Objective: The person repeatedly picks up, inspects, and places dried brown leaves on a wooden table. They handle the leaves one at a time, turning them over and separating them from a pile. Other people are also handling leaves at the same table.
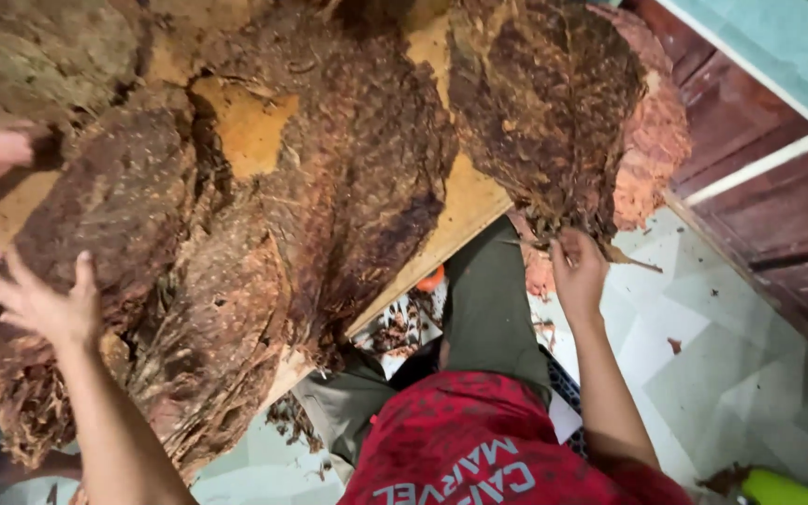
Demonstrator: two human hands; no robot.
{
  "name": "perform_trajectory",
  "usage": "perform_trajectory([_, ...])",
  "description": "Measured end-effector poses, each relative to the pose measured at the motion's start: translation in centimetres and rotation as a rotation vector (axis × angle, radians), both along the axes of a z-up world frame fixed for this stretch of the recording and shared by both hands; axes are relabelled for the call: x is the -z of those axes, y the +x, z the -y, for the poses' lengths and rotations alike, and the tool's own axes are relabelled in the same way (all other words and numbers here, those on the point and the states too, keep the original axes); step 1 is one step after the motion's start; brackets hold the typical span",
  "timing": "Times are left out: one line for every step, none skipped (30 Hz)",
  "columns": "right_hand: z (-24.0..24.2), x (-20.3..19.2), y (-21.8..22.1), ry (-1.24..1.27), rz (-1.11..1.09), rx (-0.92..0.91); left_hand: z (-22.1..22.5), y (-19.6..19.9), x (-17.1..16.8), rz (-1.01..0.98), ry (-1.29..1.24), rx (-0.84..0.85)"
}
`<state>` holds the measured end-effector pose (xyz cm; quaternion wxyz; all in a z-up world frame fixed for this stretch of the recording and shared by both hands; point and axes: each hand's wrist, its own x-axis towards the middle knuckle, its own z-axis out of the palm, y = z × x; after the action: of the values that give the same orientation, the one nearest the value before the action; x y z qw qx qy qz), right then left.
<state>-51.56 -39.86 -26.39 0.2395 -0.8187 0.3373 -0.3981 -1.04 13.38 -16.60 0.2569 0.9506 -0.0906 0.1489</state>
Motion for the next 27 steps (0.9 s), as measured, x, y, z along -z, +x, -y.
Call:
perform_trajectory([0.4,-0.2,0.5,0.004,-0.007,0.000,1.5,-0.8,0.3,-0.007,0.004,0.000])
perform_trajectory([0.8,-0.5,1.0,0.033,-0.042,0.004,2.9,-1.7,0.6,0.222,-0.014,0.209])
perform_trajectory([1.4,-0.9,1.9,0.058,-0.072,0.006,4.4,-2.3,0.7,0.455,-0.035,0.417])
perform_trajectory([1.6,-1.0,1.6,0.058,-0.073,0.003,6.9,-5.6,-1.6,0.455,-0.035,0.414])
perform_trajectory([2.2,-1.2,1.8,0.015,-0.039,-0.028,9.4,-8.7,-4.0,0.401,-0.059,0.465])
perform_trajectory([2.6,-1.4,1.9,-0.028,-0.005,-0.059,12.0,-11.7,-6.5,0.347,-0.084,0.515])
perform_trajectory([2.5,-2.1,1.9,-0.034,-0.002,-0.069,12.8,-12.2,-5.3,0.352,-0.086,0.505])
perform_trajectory([2.4,-2.8,1.9,-0.030,0.021,-0.028,13.5,-12.6,-4.2,0.279,-0.118,0.499])
perform_trajectory([2.3,-3.5,1.8,-0.025,0.041,0.011,14.2,-13.2,-2.8,0.202,-0.151,0.491])
perform_trajectory([2.9,-4.1,1.9,-0.030,0.040,-0.001,15.7,-15.0,-3.6,0.204,-0.155,0.479])
perform_trajectory([3.5,-4.8,1.8,-0.062,0.083,0.006,17.2,-16.9,-4.4,0.121,-0.240,0.522])
perform_trajectory([4.0,-5.5,1.7,-0.094,0.127,0.012,18.6,-18.7,-5.2,0.039,-0.326,0.565])
perform_trajectory([4.2,-6.5,1.8,-0.100,0.123,0.000,19.8,-19.8,-4.6,0.039,-0.333,0.553])
perform_trajectory([4.4,-7.5,1.9,-0.193,0.196,-0.007,21.1,-20.9,-4.0,-0.017,-0.419,0.645])
perform_trajectory([4.8,-8.6,2.3,-0.290,0.272,-0.015,22.5,-21.8,-3.5,-0.067,-0.508,0.736])
perform_trajectory([4.4,-9.2,2.7,-0.299,0.273,-0.029,23.7,-23.4,-2.9,-0.060,-0.518,0.725])
perform_trajectory([4.1,-9.8,3.2,-0.353,0.310,-0.044,25.0,-24.9,-2.5,-0.186,-0.628,0.800])
perform_trajectory([3.8,-10.4,3.8,-0.407,0.347,-0.059,26.4,-26.3,-2.0,-0.311,-0.737,0.875])
perform_trajectory([1.4,-11.0,4.2,-0.412,0.351,-0.073,27.1,-27.7,-2.5,-0.302,-0.744,0.865])
perform_trajectory([-1.0,-11.6,4.7,-0.355,0.348,-0.103,27.9,-29.2,-2.9,-0.573,-0.849,0.918])
perform_trajectory([-3.6,-12.1,4.9,-0.295,0.342,-0.131,28.6,-30.7,-3.4,-0.853,-0.945,0.964])
perform_trajectory([-5.6,-10.4,4.6,-0.296,0.342,-0.141,29.9,-31.3,1.1,-0.848,-0.951,0.956])
perform_trajectory([-7.7,-8.6,4.2,-0.120,0.322,-0.382,31.2,-31.8,5.6,-1.280,-1.229,0.905])
perform_trajectory([-9.7,-6.8,3.8,0.059,0.297,-0.621,32.6,-32.4,10.2,-1.720,-1.494,0.806])
perform_trajectory([-11.4,-7.5,4.1,0.059,0.296,-0.619,32.7,-32.5,8.4,-1.722,-1.492,0.806])
perform_trajectory([-13.0,-8.2,4.4,-0.017,0.347,-0.655,32.9,-32.5,6.7,-1.811,-1.568,0.558])
perform_trajectory([-14.7,-8.9,4.6,-0.093,0.395,-0.687,33.1,-32.6,4.9,-1.889,-1.628,0.297])
